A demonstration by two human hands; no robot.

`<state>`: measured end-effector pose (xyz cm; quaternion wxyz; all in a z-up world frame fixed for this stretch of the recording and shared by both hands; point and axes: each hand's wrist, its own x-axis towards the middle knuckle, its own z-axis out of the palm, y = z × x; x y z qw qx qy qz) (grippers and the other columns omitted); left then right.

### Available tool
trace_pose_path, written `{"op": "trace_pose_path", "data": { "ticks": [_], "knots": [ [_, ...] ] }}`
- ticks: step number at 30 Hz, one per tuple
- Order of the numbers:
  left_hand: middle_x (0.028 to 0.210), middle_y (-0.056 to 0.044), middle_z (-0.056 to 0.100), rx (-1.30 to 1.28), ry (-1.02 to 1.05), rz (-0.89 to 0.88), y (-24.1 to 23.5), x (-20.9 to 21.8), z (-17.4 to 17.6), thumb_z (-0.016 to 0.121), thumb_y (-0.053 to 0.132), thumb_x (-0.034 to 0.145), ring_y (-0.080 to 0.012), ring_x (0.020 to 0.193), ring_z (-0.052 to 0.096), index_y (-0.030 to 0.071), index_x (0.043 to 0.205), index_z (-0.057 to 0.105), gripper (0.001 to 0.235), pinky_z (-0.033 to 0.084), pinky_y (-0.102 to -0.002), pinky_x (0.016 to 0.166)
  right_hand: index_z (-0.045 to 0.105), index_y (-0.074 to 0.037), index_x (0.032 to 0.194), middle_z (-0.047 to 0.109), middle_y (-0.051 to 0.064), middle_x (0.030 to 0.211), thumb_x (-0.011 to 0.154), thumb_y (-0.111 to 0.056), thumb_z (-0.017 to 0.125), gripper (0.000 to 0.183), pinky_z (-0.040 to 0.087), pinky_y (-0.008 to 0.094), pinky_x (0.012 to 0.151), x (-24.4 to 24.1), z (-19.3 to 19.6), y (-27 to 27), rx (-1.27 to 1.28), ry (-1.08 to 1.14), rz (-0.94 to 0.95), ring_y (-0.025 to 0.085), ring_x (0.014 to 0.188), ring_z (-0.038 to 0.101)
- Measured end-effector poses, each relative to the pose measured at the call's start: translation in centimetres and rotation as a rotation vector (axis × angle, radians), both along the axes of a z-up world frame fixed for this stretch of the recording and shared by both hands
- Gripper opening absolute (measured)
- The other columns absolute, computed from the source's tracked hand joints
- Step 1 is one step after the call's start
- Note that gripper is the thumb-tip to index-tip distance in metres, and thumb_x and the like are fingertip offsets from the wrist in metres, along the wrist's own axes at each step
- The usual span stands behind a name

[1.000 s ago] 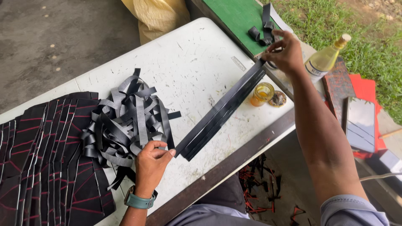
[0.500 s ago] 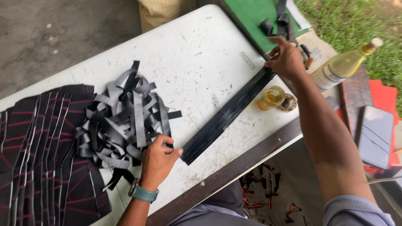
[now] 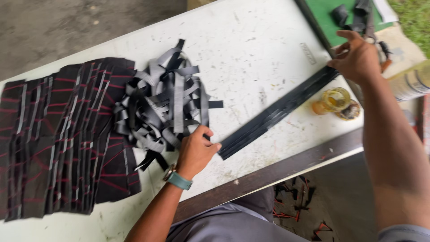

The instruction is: The person repeatedly picks up black fabric straps from a pile, aligns them on a wooden guide, and presses them down with their fingers. The person stacks the processed straps on the table.

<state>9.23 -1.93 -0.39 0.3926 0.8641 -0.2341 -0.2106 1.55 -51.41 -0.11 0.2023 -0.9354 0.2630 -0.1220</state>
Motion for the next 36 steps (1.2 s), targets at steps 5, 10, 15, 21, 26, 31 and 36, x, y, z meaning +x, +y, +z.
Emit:
{"op": "trace_pose_path", "data": {
  "ticks": [5,10,15,21,26,31,36],
  "knots": [
    [0.078,-0.013,0.078,0.018,-0.179,-0.01,-0.4,-0.5,0.3,0.085,0.019,0.079,-0.0258,0.067,0.077,0.004,0.104,0.063,0.036,0.057,-0.035,0.056,0.054,-0.008,0.157,0.074,0.015,0.117,0.081,-0.013,0.091,0.085,0.057,0.037,0.087,0.4,-1.0,-0.4,-0.128,0.071,0.029,0.025,0.099,0.071],
    [0.06,-0.012,0.07,0.291,-0.158,-0.054,0.3,-0.8,2.0,0.087,0.034,0.084,-0.0261,0.055,0.069,0.007,0.109,0.061,0.045,0.054,-0.04,0.055,0.061,-0.005,0.151,0.069,0.017,0.11,0.073,-0.017,0.096,0.086,0.059,0.037,0.075,0.6,-0.9,-0.2,-0.336,0.113,0.004,0.025,0.084,0.068],
    [0.102,-0.018,0.071,0.131,-0.68,-0.08,3.8,1.2,2.0,0.079,0.016,0.076,-0.0308,0.077,0.07,0.005,0.111,0.066,0.04,0.055,-0.042,0.071,0.053,-0.003,0.15,0.067,0.017,0.109,0.075,-0.016,0.091,0.085,0.058,0.037,0.074,1.6,0.1,2.5,0.009,-0.34,0.122,0.024,0.086,0.066],
    [0.12,-0.012,0.07,0.258,-0.616,-0.07,4.8,4.7,-0.5,0.063,-0.002,0.091,-0.034,0.093,0.068,0.006,0.116,0.071,0.027,0.057,-0.04,0.081,0.044,-0.005,0.153,0.066,0.016,0.114,0.076,-0.015,0.088,0.089,0.058,0.037,0.079,-2.4,4.1,7.4,0.237,-0.559,0.14,0.024,0.092,0.067],
    [0.117,-0.014,0.069,-0.232,-0.684,0.108,4.9,5.5,0.5,0.063,0.004,0.1,-0.0299,0.092,0.072,0.0,0.107,0.066,0.009,0.06,-0.037,0.075,0.036,-0.007,0.155,0.066,0.015,0.117,0.078,-0.015,0.086,0.093,0.059,0.037,0.083,-7.8,8.2,12.3,0.323,-0.651,0.172,0.024,0.096,0.068],
    [0.112,-0.011,0.072,-0.687,-0.667,0.191,5.8,4.1,5.7,0.061,0.003,0.106,-0.0211,0.096,0.076,0.001,0.117,0.062,0.011,0.062,-0.032,0.082,0.028,-0.009,0.157,0.066,0.014,0.121,0.079,-0.015,0.084,0.096,0.059,0.037,0.087,-12.8,11.1,19.5,0.397,-0.71,0.231,0.024,0.1,0.068],
    [0.117,-0.012,0.074,-1.007,-0.685,0.05,5.3,0.8,10.8,0.071,-0.004,0.102,-0.0214,0.11,0.076,0.003,0.135,0.054,0.038,0.066,-0.033,0.095,0.021,-0.01,0.16,0.066,0.013,0.125,0.08,-0.014,0.082,0.1,0.059,0.037,0.091,-16.3,14.1,26.6,0.44,-0.741,0.334,0.024,0.105,0.069]
  ]
}}
